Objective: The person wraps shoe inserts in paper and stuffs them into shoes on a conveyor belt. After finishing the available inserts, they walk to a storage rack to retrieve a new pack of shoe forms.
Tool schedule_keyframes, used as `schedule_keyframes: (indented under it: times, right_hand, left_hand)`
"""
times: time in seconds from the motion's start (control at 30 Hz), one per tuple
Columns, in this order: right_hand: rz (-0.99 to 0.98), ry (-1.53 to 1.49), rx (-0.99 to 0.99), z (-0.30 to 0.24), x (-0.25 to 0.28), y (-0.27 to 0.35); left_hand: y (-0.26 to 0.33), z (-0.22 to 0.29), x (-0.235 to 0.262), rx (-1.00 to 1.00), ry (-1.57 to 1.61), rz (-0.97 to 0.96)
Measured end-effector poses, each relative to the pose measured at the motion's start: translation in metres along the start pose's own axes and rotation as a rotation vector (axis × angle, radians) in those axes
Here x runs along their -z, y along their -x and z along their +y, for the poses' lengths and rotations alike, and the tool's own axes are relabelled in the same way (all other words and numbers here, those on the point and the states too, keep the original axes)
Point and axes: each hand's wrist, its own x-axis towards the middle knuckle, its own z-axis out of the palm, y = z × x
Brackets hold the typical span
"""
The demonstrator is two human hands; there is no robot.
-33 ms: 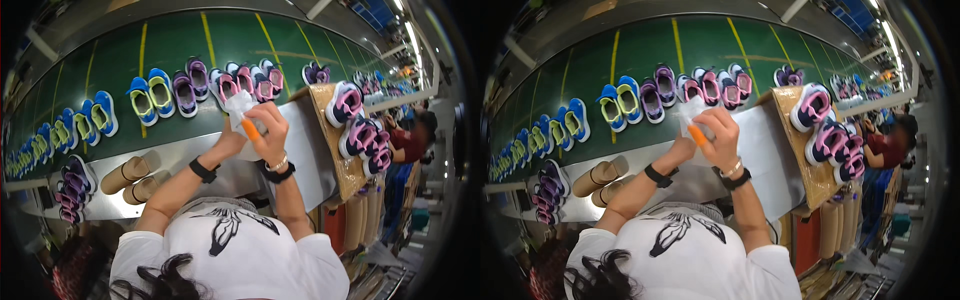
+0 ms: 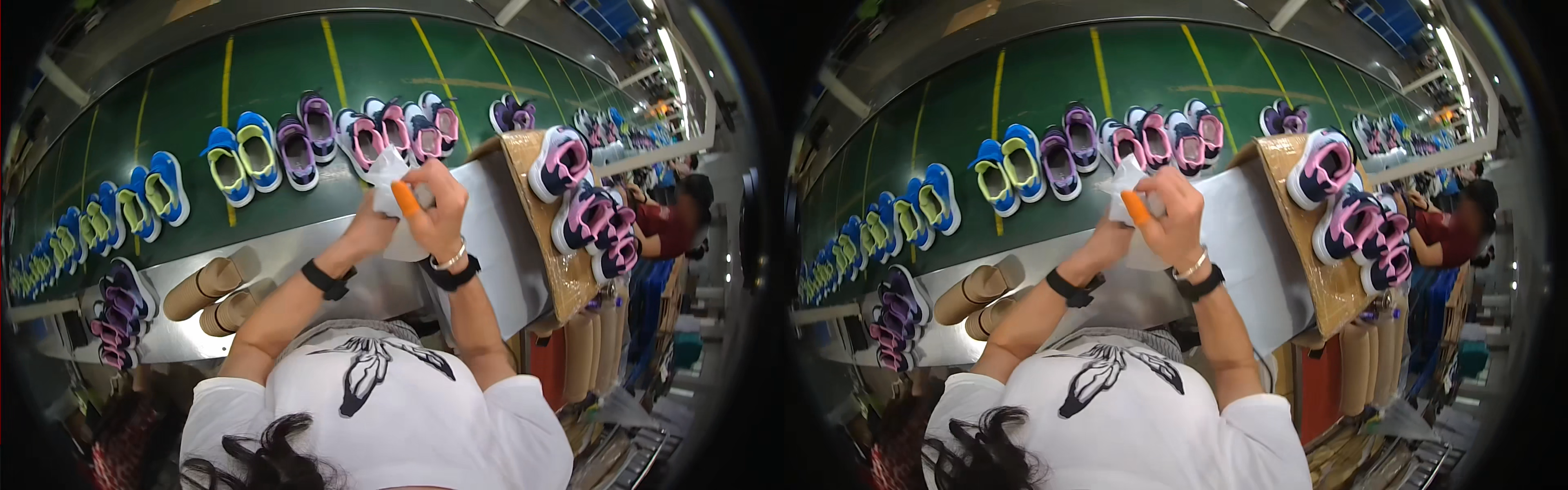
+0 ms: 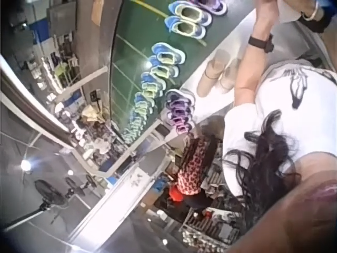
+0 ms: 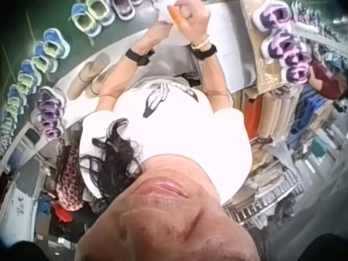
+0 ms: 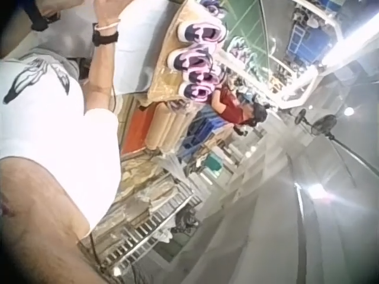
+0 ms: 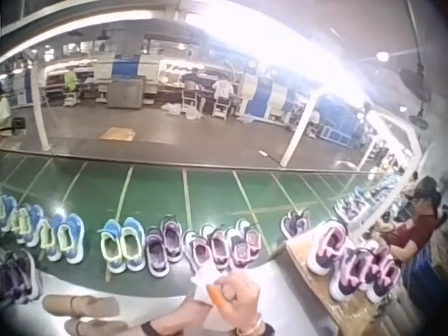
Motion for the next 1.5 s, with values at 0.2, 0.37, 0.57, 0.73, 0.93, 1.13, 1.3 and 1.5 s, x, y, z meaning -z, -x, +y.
schedule_keyframes:
  times: [0.2,0.37,0.57,0.73,0.93,1.13,1.3,1.5]
  right_hand:
    - [0.034,-0.201,-0.392,0.061,-0.031,0.001]
    - [-0.183,-0.001,-0.253,0.057,-0.04,0.009]
    - [-0.3,0.13,-0.512,0.123,-0.036,0.0]
    - [-0.6,0.297,-0.629,0.204,-0.084,-0.021]
    - [-0.819,0.336,-0.334,0.266,-0.059,-0.038]
    - [-0.676,0.607,-0.379,0.321,-0.032,-0.013]
    - [-0.639,0.582,-0.432,0.317,-0.033,-0.024]
    - [-0.723,0.451,-0.584,0.388,-0.047,0.002]
  left_hand:
    - [-0.004,-0.007,0.013,0.24,0.256,-0.017]
    - [-0.046,-0.025,0.042,0.224,0.55,0.242]
    - [-0.111,-0.099,0.091,0.173,0.008,0.415]
    - [-0.164,-0.147,0.096,0.108,-0.827,0.235]
    - [-0.217,-0.208,0.04,0.066,-0.803,0.295]
    - [-0.226,-0.236,0.008,-0.102,-0.681,0.418]
    - [-0.233,-0.24,0.021,0.031,-0.63,0.286]
    - [-0.236,-0.238,0.011,0.031,-0.627,0.258]
